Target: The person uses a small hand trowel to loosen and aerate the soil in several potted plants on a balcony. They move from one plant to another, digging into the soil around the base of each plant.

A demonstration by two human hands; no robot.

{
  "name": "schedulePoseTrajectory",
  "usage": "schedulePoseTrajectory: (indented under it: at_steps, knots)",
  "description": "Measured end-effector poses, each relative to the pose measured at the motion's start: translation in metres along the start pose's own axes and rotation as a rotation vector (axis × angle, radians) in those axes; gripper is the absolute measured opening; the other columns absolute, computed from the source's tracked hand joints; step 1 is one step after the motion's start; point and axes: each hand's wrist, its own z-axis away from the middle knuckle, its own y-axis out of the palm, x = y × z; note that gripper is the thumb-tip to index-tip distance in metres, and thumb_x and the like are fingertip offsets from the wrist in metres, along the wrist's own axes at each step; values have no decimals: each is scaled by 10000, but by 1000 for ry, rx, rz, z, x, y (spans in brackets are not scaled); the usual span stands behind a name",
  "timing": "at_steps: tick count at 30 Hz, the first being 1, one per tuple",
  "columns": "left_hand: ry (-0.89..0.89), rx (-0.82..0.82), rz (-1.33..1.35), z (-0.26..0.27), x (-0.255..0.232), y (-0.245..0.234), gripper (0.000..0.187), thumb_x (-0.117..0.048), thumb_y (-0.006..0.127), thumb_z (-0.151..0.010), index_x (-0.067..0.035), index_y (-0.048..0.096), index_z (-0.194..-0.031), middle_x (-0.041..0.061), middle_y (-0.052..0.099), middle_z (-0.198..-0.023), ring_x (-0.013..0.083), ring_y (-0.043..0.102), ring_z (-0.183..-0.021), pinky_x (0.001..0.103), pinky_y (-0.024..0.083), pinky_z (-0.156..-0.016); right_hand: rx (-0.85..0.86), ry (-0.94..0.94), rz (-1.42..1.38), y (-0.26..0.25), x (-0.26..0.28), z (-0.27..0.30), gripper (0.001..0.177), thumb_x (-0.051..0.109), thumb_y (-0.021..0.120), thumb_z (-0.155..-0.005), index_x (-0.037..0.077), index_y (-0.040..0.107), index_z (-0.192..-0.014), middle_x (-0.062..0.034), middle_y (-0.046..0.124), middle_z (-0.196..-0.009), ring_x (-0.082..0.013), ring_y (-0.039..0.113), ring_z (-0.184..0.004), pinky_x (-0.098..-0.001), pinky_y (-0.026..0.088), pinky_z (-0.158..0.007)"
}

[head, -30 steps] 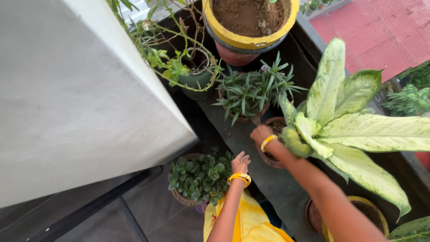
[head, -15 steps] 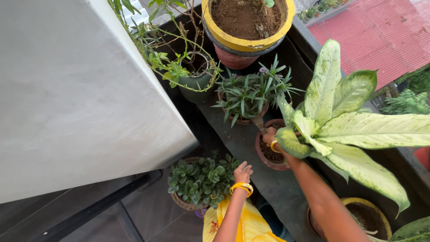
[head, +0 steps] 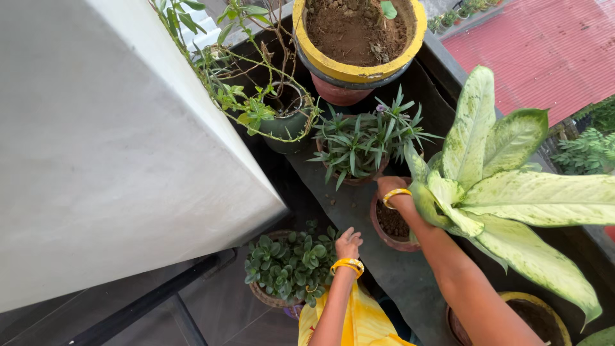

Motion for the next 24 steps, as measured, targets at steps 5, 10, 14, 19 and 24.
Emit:
schedulePoseTrajectory:
  at_steps: [5, 10, 14, 19, 24]
  knots:
    - [65, -13, 57, -7, -2, 5, 560, -24, 602, -907, 26, 517, -1458, 200, 722, -1270, 253, 722, -997, 302, 565, -825, 2, 112, -287, -12, -32, 9, 373, 64, 694, -852, 84, 641, -1220, -123, 673, -856, -305, 660, -759, -432, 527, -640]
    - [27, 8, 44, -10, 9, 23, 560, 18, 592, -886, 40, 528, -1442, 220, 724, -1250, 254, 721, -990, 315, 563, -891, -18, 148, -624, -3, -50, 16, 427, 39, 695, -848, 76, 613, -1265, -119, 657, -832, -304, 643, -729, -434, 512, -612]
    - [7, 24, -15, 0, 17, 28, 553, 5, 576, -904, 41, 506, -1452, 210, 712, -1269, 246, 740, -1038, 295, 562, -917, 48, 186, -890, 0, -52, 22, 472, 19, 697, -845, 70, 590, -1302, -116, 644, -813, -303, 629, -704, -436, 501, -590]
    - [20, 7, -25, 5, 15, 21, 554, 10, 577, -891, 41, 521, -1442, 220, 716, -1273, 266, 732, -1059, 318, 572, -919, 220, 244, -1217, 18, -41, 36, 529, -6, 698, -842, 62, 561, -1348, -112, 628, -789, -301, 611, -674, -438, 486, -562]
    - [171, -14, -137, -16, -5, 6, 547, 5, 582, -886, 36, 529, -1430, 214, 714, -1270, 279, 721, -1113, 338, 557, -948, 28, 66, -1432, 52, -16, 27, 587, -37, 697, -842, 25, 518, -1398, -95, 593, -770, -290, 584, -624, -441, 459, -521]
